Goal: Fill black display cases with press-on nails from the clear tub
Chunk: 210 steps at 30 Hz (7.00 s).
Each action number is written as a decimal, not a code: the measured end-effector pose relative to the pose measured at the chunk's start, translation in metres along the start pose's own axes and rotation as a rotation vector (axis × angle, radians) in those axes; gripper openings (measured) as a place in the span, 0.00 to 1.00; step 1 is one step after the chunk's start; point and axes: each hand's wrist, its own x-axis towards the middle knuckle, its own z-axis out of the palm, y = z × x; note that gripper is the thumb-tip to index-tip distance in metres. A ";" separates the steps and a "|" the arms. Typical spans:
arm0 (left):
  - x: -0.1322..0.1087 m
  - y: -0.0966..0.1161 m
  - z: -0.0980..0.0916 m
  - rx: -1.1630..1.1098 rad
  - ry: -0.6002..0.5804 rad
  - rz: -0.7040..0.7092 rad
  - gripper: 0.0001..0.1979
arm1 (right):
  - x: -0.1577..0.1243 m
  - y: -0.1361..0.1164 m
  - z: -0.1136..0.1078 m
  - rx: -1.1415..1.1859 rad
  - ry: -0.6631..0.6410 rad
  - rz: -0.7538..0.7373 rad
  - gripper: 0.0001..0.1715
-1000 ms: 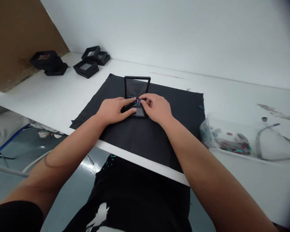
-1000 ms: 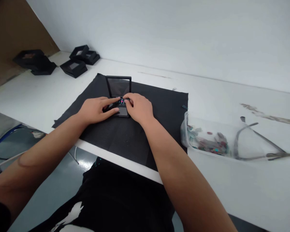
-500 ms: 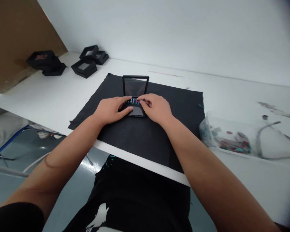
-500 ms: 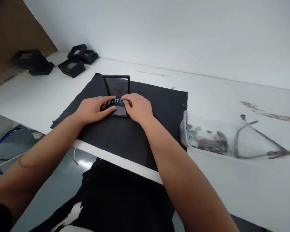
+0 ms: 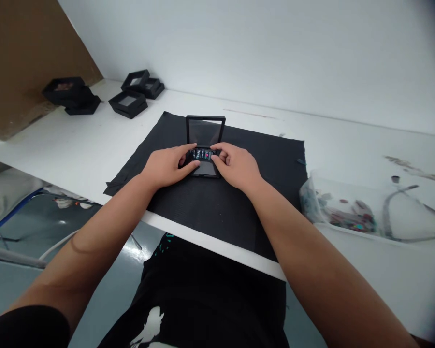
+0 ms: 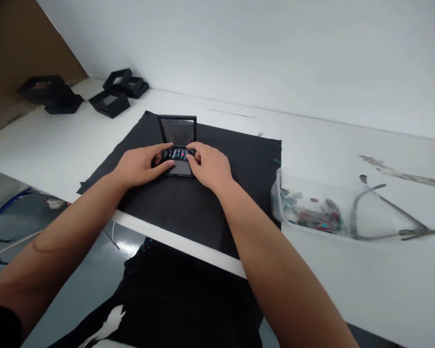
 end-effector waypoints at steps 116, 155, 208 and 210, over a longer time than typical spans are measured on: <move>0.015 0.171 0.028 -0.404 -0.051 0.615 0.15 | -0.131 0.086 -0.153 -0.389 -0.336 -0.041 0.09; 0.015 0.177 0.028 -0.502 0.214 0.612 0.04 | -0.123 0.066 -0.168 0.172 -0.151 -0.084 0.07; 0.014 0.184 0.039 -1.003 0.548 0.725 0.09 | -0.121 0.093 -0.163 -0.252 -0.114 0.000 0.12; 0.012 0.186 0.039 -1.024 0.553 0.698 0.07 | -0.121 0.094 -0.163 -0.261 -0.111 -0.008 0.12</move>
